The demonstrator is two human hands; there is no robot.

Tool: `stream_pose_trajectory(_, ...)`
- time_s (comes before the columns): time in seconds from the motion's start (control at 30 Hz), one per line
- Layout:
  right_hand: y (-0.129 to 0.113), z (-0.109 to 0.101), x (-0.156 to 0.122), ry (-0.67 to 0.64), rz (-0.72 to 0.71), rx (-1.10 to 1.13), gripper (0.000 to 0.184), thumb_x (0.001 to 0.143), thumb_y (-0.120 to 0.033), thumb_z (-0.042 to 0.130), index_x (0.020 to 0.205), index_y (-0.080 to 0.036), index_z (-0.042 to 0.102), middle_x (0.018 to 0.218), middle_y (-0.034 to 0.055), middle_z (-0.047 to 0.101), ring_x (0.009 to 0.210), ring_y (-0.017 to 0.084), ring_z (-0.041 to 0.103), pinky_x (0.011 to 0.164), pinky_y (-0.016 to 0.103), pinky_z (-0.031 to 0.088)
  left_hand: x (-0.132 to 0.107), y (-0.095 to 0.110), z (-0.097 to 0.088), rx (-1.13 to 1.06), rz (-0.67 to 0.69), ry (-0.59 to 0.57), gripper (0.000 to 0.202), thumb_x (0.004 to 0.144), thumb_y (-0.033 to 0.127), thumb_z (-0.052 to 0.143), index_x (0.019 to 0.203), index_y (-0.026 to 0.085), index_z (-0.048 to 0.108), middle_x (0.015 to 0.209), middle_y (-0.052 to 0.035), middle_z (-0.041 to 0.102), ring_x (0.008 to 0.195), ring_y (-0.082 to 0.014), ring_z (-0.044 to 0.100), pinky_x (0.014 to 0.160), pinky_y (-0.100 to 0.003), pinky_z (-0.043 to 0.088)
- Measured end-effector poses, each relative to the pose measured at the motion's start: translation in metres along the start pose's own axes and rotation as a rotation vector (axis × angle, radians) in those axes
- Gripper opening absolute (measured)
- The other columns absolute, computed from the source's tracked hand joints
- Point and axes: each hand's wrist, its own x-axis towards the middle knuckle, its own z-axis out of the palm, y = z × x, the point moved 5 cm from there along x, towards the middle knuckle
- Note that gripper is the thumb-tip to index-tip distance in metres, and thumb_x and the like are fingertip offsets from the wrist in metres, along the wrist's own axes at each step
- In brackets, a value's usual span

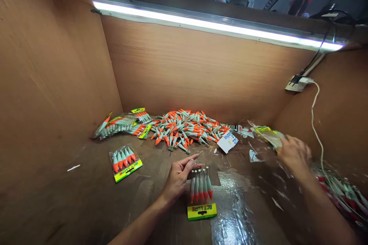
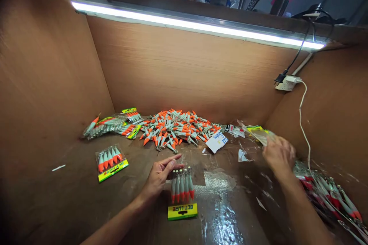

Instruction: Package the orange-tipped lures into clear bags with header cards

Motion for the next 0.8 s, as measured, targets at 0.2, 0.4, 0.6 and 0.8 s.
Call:
stream_pose_trajectory(0.2, -0.059, 0.091, -0.080, -0.663, 0.170, 0.394, 0.043, 0.085, -0.051, 0.064, 0.115, -0.021, 0.074, 0.094, 0.0091, 0.074, 0.070, 0.020, 0.062, 0.056, 0.029, 0.048, 0.005, -0.011, 0.006, -0.014, -0.034, -0.032, 0.057, 0.093, 0.051, 0.060, 0.132, 0.010, 0.061, 0.102, -0.0172, 0.077, 0.098, -0.0291, 0.073, 0.076, -0.033, 0.056)
stream_pose_trajectory(0.4, -0.106, 0.179, -0.146, -1.135, 0.211, 0.671, 0.040, 0.075, -0.050, 0.077, 0.095, -0.015, 0.078, 0.086, 0.0056, 0.076, 0.077, 0.019, 0.065, 0.071, 0.029, 0.050, 0.009, -0.011, 0.001, 0.056, -0.018, -0.063, 0.064, 0.091, 0.054, 0.060, 0.137, 0.009, 0.055, 0.104, -0.0171, 0.077, 0.093, -0.0264, 0.073, 0.082, -0.036, 0.056)
stream_pose_trajectory(0.6, -0.091, 0.195, -0.144, -1.118, 0.118, 0.574, 0.029, 0.077, -0.043, 0.075, 0.082, -0.015, 0.079, 0.076, 0.0034, 0.074, 0.067, 0.016, 0.062, 0.062, 0.025, 0.045, 0.019, -0.015, -0.020, 0.402, 0.010, -0.060, 0.047, 0.078, 0.052, 0.073, 0.099, 0.010, 0.077, 0.088, -0.0118, 0.078, 0.078, -0.0223, 0.070, 0.068, -0.028, 0.051)
stream_pose_trajectory(0.8, -0.092, 0.196, -0.147, -0.958, -0.262, 0.379, 0.015, 0.088, -0.029, 0.067, 0.092, -0.021, 0.079, 0.083, 0.0028, 0.076, 0.075, 0.017, 0.067, 0.072, 0.027, 0.049, 0.025, -0.021, -0.034, 0.572, 0.053, -0.015, 0.032, 0.081, 0.044, 0.068, 0.083, 0.014, 0.079, 0.076, -0.0073, 0.076, 0.070, -0.0206, 0.066, 0.068, -0.029, 0.048)
